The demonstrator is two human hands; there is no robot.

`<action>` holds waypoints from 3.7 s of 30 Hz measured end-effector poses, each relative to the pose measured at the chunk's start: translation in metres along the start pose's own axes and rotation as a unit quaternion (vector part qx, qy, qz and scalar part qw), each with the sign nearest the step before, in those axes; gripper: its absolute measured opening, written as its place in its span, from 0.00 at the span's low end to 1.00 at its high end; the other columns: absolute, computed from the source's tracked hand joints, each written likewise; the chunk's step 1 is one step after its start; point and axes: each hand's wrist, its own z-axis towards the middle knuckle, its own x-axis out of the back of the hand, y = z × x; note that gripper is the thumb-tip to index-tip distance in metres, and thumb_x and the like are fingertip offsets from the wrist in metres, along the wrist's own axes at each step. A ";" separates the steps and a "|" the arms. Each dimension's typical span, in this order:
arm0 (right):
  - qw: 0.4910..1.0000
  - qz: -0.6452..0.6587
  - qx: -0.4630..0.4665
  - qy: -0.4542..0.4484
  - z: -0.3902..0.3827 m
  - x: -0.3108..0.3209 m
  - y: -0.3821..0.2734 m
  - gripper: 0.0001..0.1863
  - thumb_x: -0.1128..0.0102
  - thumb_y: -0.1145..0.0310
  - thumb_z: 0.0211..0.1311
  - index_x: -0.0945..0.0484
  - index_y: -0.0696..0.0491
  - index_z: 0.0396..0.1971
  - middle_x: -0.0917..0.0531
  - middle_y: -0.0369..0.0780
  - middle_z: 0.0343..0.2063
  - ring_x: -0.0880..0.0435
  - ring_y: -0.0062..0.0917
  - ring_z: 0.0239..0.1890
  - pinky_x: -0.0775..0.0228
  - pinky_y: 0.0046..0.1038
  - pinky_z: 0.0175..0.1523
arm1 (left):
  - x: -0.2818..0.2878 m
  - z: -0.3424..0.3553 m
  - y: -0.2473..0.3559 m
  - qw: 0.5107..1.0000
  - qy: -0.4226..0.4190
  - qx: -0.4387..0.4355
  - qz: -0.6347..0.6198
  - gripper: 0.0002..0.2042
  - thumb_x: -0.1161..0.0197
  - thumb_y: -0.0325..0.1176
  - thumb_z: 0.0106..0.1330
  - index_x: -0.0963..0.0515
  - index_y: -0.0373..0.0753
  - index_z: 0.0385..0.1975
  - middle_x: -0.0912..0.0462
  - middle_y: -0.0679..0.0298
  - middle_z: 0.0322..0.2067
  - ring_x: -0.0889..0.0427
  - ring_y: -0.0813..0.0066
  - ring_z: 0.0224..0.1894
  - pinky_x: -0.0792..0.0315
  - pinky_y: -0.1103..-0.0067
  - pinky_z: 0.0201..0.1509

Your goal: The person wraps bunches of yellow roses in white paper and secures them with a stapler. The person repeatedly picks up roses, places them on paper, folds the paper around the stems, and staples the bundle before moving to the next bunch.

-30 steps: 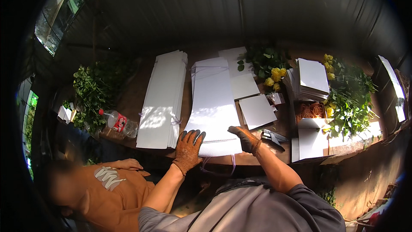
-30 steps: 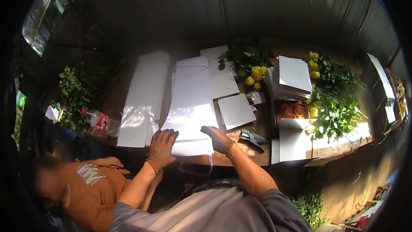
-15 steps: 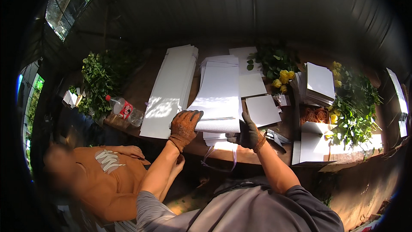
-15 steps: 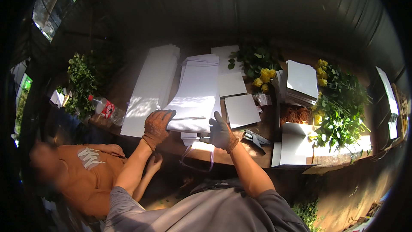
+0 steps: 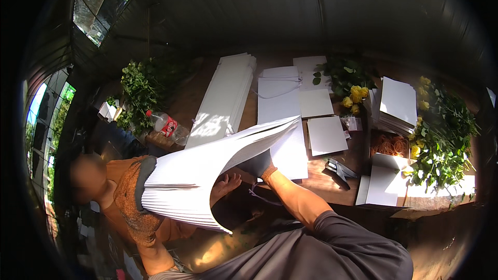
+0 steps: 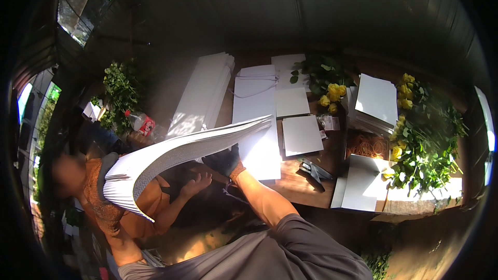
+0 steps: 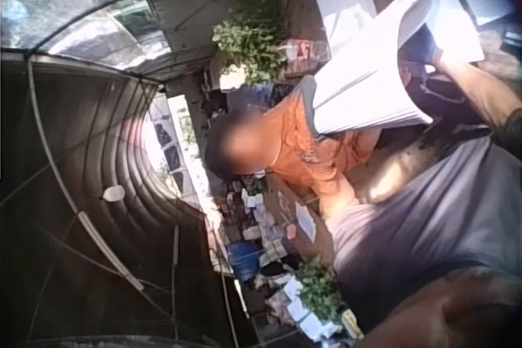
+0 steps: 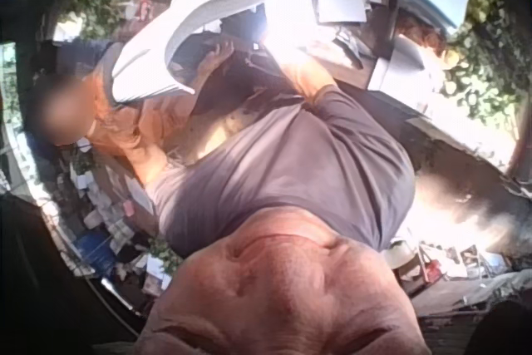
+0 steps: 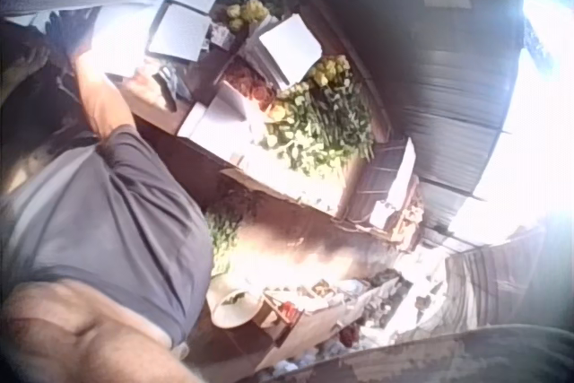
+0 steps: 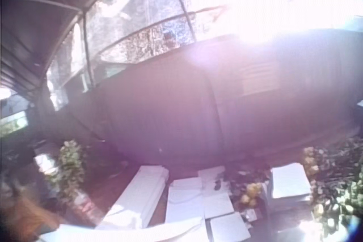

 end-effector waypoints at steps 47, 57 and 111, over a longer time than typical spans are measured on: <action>-0.076 -0.888 -0.024 0.454 -0.225 -0.074 -0.200 0.36 0.40 0.77 0.51 0.32 0.37 0.63 0.34 0.51 0.63 0.26 0.51 0.60 0.27 0.44 0.60 | -0.218 -0.138 0.012 0.507 -0.197 0.377 -0.750 0.31 0.40 0.23 0.68 0.43 0.35 0.70 0.29 0.56 0.59 0.27 0.71 0.61 0.28 0.77 0.60; 0.065 -0.894 0.335 0.290 -0.194 -0.110 -0.157 0.21 0.47 0.75 0.63 0.26 0.54 0.57 0.20 0.49 0.48 0.21 0.43 0.51 0.30 0.35 0.56 | -0.313 -0.145 -0.157 0.799 -0.495 0.331 0.083 0.49 0.35 0.62 0.55 0.48 0.45 0.72 0.40 0.49 0.68 0.39 0.49 0.69 0.41 0.56 0.69; 0.545 -0.765 0.199 0.279 -0.102 -0.031 -0.045 0.26 0.47 0.68 0.70 0.38 0.62 0.64 0.22 0.48 0.49 0.16 0.33 0.43 0.15 0.32 0.44 | -0.269 -0.120 -0.161 0.976 -0.211 0.050 0.023 0.26 0.27 0.32 0.50 0.20 0.55 0.53 0.22 0.67 0.51 0.24 0.66 0.53 0.28 0.67 0.55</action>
